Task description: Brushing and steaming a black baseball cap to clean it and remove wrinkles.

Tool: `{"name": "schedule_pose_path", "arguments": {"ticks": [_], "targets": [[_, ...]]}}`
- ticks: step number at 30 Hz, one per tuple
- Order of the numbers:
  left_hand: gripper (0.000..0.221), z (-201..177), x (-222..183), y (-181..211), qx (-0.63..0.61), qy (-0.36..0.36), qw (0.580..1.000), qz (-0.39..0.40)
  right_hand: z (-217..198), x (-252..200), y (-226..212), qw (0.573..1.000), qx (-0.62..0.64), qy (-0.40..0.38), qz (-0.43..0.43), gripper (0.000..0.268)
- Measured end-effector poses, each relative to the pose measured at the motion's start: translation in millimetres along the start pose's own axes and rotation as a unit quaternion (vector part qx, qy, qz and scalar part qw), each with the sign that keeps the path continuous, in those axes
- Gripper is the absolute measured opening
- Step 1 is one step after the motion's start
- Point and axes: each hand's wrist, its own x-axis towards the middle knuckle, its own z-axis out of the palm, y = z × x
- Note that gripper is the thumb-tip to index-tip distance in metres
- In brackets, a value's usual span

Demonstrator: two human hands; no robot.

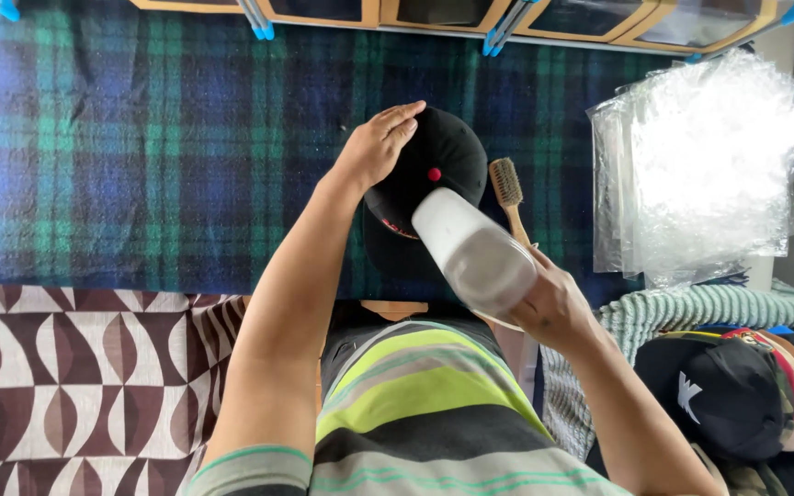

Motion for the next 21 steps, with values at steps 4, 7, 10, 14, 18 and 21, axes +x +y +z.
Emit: {"name": "schedule_pose_path", "arguments": {"ticks": [4, 7, 10, 14, 18, 21], "targets": [[0.037, -4.4, -4.3, 3.9, -0.03, -0.005, 1.0, 0.003, 29.7, -41.6, 27.4, 0.992, -0.101, -0.08, -0.011, 0.05], [0.037, -1.8, -5.3, 3.4, -0.032, -0.012, 0.999, 0.001, 62.8, -35.3, 15.8, 0.983, -0.154, -0.084, -0.057, 0.055], [0.039, -15.9, -5.1, 26.0, -0.047, -0.042, 0.997, -0.038, 85.2, -14.5, 3.3, 0.974, -0.18, -0.135, -0.035, 0.055], [0.042, -24.9, -7.5, 45.2, -0.088, -0.079, 0.99, -0.073, 78.3, -22.6, 16.9, 0.945, -0.197, -0.253, 0.057, 0.062], [0.046, -27.9, -9.8, 48.1, -0.085, -0.081, 0.99, -0.081, 62.9, -88.3, 72.5, 0.946, -0.187, -0.23, 0.132, 0.052], [0.046, -19.6, -8.7, 32.5, -0.102, -0.081, 0.988, -0.087, 44.9, -122.5, 76.7, 0.974, 0.072, -0.011, 0.213, 0.074]]}}
